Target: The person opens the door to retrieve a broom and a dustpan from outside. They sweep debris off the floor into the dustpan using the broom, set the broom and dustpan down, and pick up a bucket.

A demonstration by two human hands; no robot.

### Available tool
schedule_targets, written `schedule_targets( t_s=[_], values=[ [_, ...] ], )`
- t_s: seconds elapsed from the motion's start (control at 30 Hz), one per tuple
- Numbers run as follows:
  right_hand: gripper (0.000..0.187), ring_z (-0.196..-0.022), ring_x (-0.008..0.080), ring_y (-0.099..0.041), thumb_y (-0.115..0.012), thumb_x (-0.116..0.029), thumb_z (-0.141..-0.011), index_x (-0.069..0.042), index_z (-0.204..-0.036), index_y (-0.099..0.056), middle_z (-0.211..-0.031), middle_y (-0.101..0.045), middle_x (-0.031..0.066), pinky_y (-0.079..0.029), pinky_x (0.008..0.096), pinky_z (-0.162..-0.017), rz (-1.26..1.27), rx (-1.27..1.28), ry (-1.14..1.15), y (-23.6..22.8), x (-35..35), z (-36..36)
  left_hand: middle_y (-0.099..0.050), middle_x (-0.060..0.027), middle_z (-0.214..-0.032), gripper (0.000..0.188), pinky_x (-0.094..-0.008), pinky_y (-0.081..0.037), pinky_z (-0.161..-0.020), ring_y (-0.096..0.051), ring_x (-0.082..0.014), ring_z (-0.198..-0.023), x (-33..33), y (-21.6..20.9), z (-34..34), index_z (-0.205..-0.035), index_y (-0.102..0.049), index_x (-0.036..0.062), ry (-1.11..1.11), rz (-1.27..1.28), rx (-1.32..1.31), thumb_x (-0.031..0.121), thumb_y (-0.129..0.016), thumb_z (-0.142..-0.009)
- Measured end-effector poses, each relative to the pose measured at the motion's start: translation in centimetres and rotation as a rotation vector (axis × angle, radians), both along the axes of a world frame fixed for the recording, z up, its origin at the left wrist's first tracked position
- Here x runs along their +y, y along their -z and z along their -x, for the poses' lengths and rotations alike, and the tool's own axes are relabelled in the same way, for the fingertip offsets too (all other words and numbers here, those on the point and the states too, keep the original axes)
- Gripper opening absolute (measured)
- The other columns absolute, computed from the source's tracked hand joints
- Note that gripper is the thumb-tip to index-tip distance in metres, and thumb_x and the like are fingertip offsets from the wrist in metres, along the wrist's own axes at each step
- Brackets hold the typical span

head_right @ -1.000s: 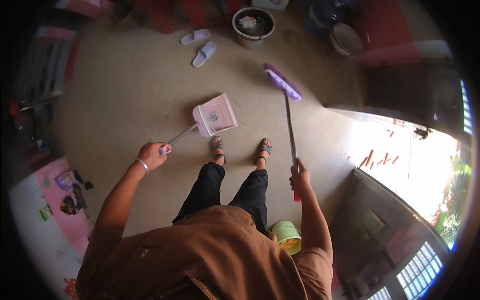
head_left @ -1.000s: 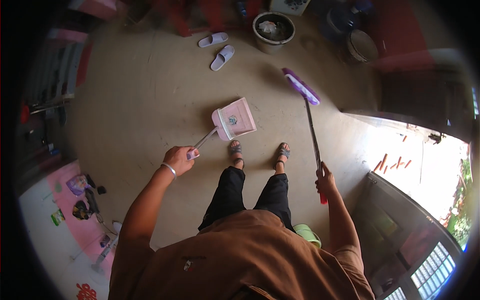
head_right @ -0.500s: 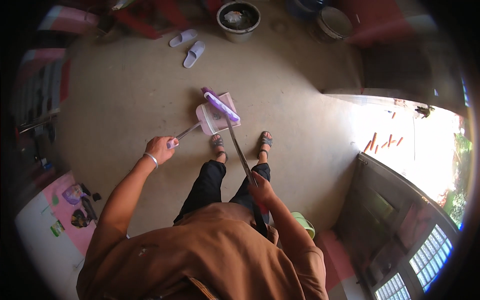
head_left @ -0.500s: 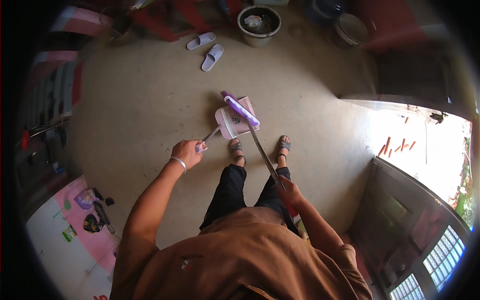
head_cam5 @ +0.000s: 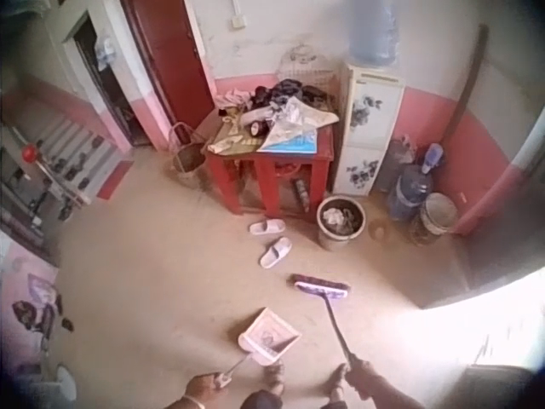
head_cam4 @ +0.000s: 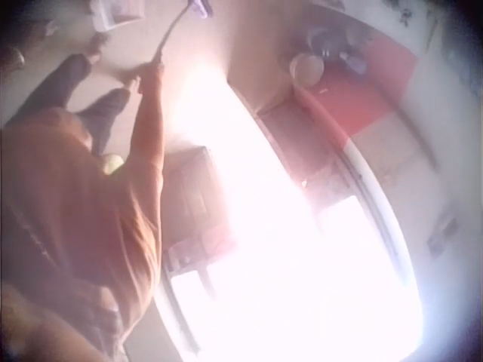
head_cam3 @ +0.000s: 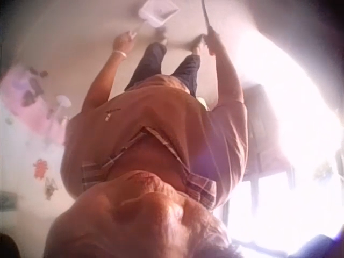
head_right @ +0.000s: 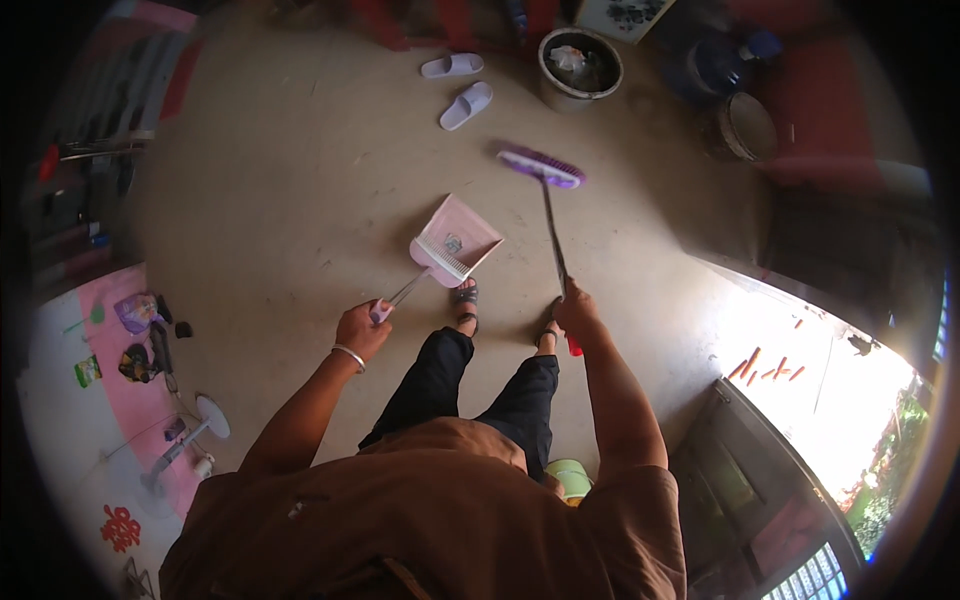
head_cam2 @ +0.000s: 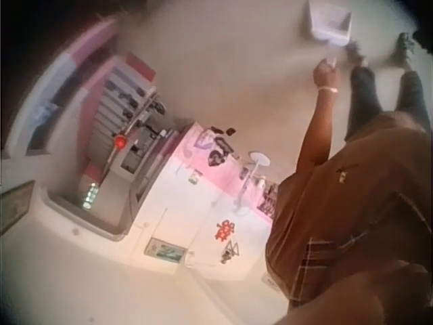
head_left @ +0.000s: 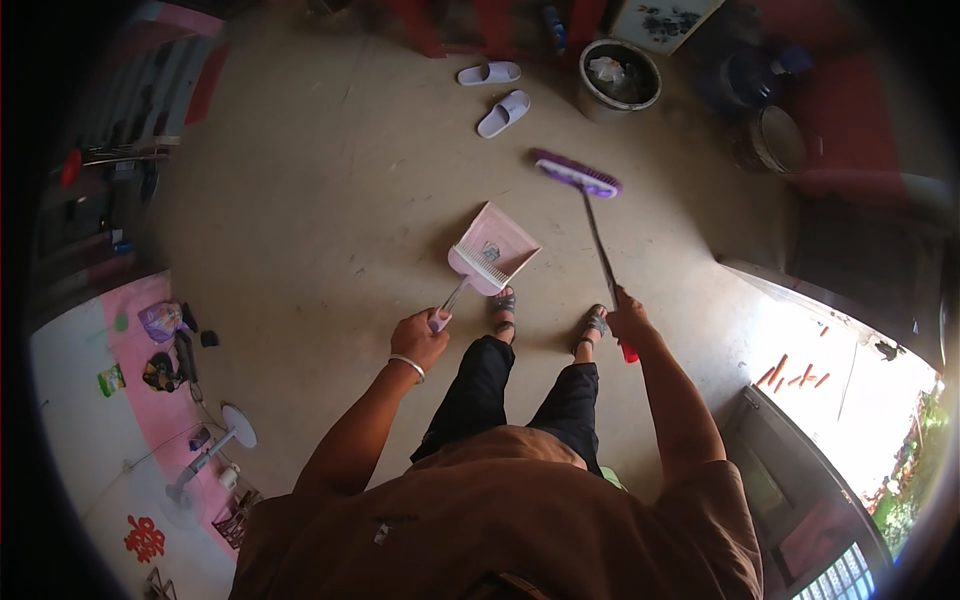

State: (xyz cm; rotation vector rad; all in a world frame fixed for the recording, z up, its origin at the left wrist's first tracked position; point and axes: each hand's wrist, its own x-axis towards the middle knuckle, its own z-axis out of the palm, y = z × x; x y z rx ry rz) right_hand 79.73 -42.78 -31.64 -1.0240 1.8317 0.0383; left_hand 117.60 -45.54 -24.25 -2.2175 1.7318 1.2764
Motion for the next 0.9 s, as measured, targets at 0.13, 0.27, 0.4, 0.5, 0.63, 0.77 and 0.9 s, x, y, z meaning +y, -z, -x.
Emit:
schedule_targets(
  t_s=[0.13, 0.27, 0.4, 0.5, 0.63, 0.77, 0.9],
  values=[
    [0.047, -0.075, 0.0397, -0.061, -0.051, -0.01, -0.071, -0.01, -0.118, -0.048, -0.078, -0.061, 0.0243, -0.049, 0.0457, -0.064, -0.095, -0.095, -0.168, -4.1, 4.9, -1.1, -0.064, -0.0159, -0.082, 0.027, -0.0378, -0.049, -0.071, -0.061, -0.0341, -0.077, -0.8, -0.1, -1.6, -0.094, -0.064, 0.0116, 0.035, 0.012, 0.029, 0.018, -0.058, -0.069],
    [0.06, -0.043, 0.0134, -0.05, -0.056, -0.012, -0.077, -0.021, -0.133, -0.038, -0.057, -0.054, 0.0056, -0.045, 0.0302, -0.038, -0.401, -0.166, 0.187, -11.4, 11.5, -1.1, -0.063, -0.0139, -0.077, 0.023, -0.034, -0.048, -0.068, -0.061, -0.0294, -0.071, -1.0, -1.2, -4.6, -0.091, -0.062, 0.0086, 0.048, -0.022, 0.091, 0.012, -0.056, -0.069],
    [0.059, -0.043, 0.014, -0.049, -0.056, -0.014, -0.079, -0.02, -0.134, -0.036, -0.057, -0.053, 0.0059, -0.044, 0.0306, -0.037, -0.352, -0.107, 0.406, -14.6, 17.9, -2.4, -0.06, -0.0163, -0.075, 0.016, -0.0403, -0.046, -0.064, -0.056, -0.0371, -0.071, -1.7, -3.1, -7.2, -0.087, -0.06, 0.0115, 0.241, 0.018, 0.137, 0.018, -0.057, -0.072],
    [0.06, -0.042, 0.0148, -0.048, -0.055, -0.014, -0.08, -0.02, -0.136, -0.033, -0.056, -0.051, 0.0059, -0.043, 0.0311, -0.036, -0.31, -0.057, 0.66, -12.5, 20.2, -1.8, -0.061, -0.0136, -0.078, 0.018, -0.0393, -0.047, -0.068, -0.057, -0.0353, -0.073, -3.0, -3.9, -7.8, -0.088, -0.061, 0.0136, 0.417, -0.055, 0.034, 0.017, -0.056, -0.071],
    [0.043, -0.041, 0.0162, -0.045, -0.052, -0.008, -0.08, -0.014, -0.122, -0.045, -0.054, -0.046, 0.0054, -0.041, 0.0325, -0.034, -0.199, -0.066, 1.02, -5.7, 18.8, 1.7, -0.063, -0.0117, -0.081, 0.02, -0.0391, -0.048, -0.07, -0.058, -0.0332, -0.076, -5.2, -3.2, -6.1, -0.09, -0.062, 0.0155, 0.532, -0.07, -0.051, 0.017, -0.057, -0.071],
    [0.015, -0.04, 0.0187, -0.045, -0.049, -0.001, -0.076, -0.008, -0.082, -0.037, -0.054, -0.045, 0.006, -0.041, 0.0353, -0.033, -0.223, -0.191, 0.865, -0.4, 18.7, 0.4, -0.063, -0.012, -0.082, 0.02, -0.0381, -0.048, -0.071, -0.059, -0.0324, -0.077, -5.8, -2.6, -4.0, -0.091, -0.062, 0.0156, 0.548, -0.054, -0.108, 0.017, -0.057, -0.072],
    [0.028, -0.044, 0.0173, -0.049, -0.052, -0.004, -0.076, -0.009, -0.103, -0.046, -0.057, -0.051, 0.0069, -0.043, 0.0333, -0.038, -0.152, -0.161, 0.534, 0.2, 23.1, -8.2, -0.063, -0.0116, -0.082, 0.02, -0.0373, -0.048, -0.071, -0.059, -0.0313, -0.076, -4.0, -2.8, -2.9, -0.091, -0.063, 0.0164, 0.584, -0.082, -0.172, 0.016, -0.057, -0.072]
  ],
)
